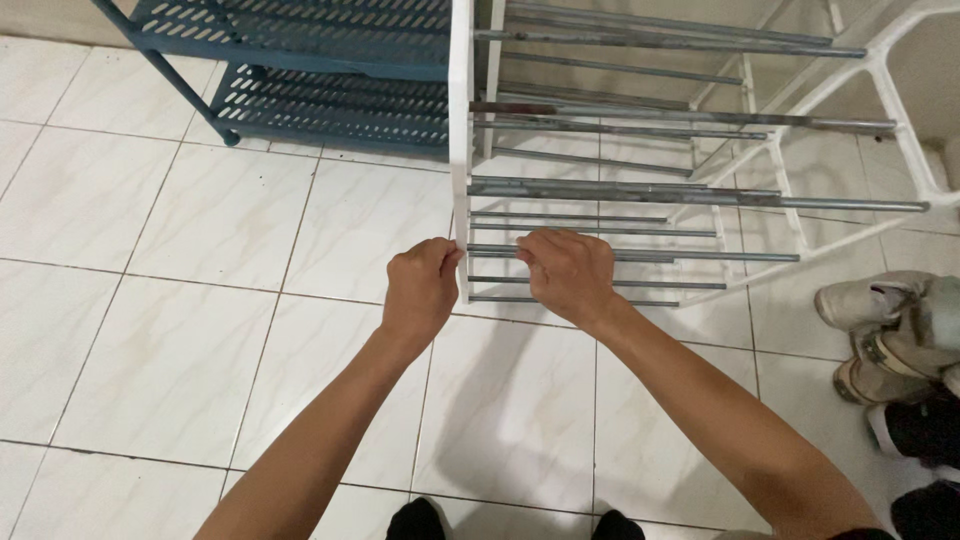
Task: The person assembles a white plastic shoe rack by inserting metal rods into the side frames and securing them in place. The person works on the floor, aligning the rods and adjusting the frame to ensure stability.
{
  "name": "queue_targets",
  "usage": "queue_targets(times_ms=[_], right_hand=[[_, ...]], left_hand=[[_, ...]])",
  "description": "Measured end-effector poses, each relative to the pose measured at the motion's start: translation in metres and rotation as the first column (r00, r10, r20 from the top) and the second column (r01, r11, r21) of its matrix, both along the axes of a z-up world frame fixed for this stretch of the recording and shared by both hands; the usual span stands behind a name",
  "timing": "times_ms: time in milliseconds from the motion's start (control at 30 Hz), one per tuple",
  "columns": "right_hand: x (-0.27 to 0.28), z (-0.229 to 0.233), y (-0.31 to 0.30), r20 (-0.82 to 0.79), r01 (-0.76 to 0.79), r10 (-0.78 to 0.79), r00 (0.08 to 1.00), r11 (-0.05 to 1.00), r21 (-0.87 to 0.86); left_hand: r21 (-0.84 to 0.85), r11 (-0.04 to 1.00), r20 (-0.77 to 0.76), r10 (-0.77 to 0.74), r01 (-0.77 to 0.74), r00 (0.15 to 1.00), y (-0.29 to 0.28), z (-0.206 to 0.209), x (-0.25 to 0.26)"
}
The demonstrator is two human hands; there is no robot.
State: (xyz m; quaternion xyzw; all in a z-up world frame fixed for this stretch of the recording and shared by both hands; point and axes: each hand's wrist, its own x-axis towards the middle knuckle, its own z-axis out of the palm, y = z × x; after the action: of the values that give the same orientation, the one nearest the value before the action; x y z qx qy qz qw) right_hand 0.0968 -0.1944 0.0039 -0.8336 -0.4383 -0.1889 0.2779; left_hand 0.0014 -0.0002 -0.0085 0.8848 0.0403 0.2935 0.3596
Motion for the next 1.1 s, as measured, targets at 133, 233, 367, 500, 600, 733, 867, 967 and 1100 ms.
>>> queue_targets(times_ms=[133,233,367,500,600,733,867,967,1100], right_hand=[[0.003,0.012,0.005,-0.302,0.104,-0.139,0.943,0.986,-0.131],[0.01,0.024,0.011,-0.525,0.131,-0.28,0.804,0.944,-0.303],[0.009,0.035,0.014,-0.533,0.112,-0.287,0.796,0.935,-0.336],[0.002,0.029,0.007,-0.436,0.074,-0.179,0.882,0.966,-0.248],[-0.014,0.007,-0.008,0.194,-0.023,0.006,0.981,0.996,0.086],[-0.019,-0.033,-0.02,0.205,-0.165,0.185,0.961,0.98,-0.111],[-0.018,-0.07,-0.02,-0.095,-0.082,0.062,0.994,0.97,-0.229],[-0.012,-0.085,-0.016,-0.199,-0.024,-0.022,0.98,0.973,-0.229],[-0.002,-0.097,-0.005,-0.399,0.007,-0.085,0.913,0.981,-0.193]], left_hand=[[-0.035,0.999,0.023,-0.008,0.009,1.0,0.001,-0.007,0.004],[-0.037,0.999,0.022,-0.01,0.01,1.0,0.002,-0.009,0.005],[-0.023,0.999,0.023,-0.043,0.044,0.999,0.003,-0.006,0.006],[-0.111,0.992,-0.115,-0.07,0.057,0.991,0.008,-0.005,0.004],[-0.152,0.988,-0.267,-0.064,0.023,0.962,0.009,-0.017,0.002],[-0.157,0.987,-0.295,-0.069,0.023,0.953,0.012,-0.044,-0.002],[-0.213,0.977,-0.322,-0.066,-0.004,0.944,0.015,-0.072,-0.002],[-0.269,0.963,-0.271,-0.042,-0.034,0.962,0.009,-0.086,-0.002],[-0.303,0.952,-0.126,0.0,-0.039,0.992,0.002,-0.101,0.002]])
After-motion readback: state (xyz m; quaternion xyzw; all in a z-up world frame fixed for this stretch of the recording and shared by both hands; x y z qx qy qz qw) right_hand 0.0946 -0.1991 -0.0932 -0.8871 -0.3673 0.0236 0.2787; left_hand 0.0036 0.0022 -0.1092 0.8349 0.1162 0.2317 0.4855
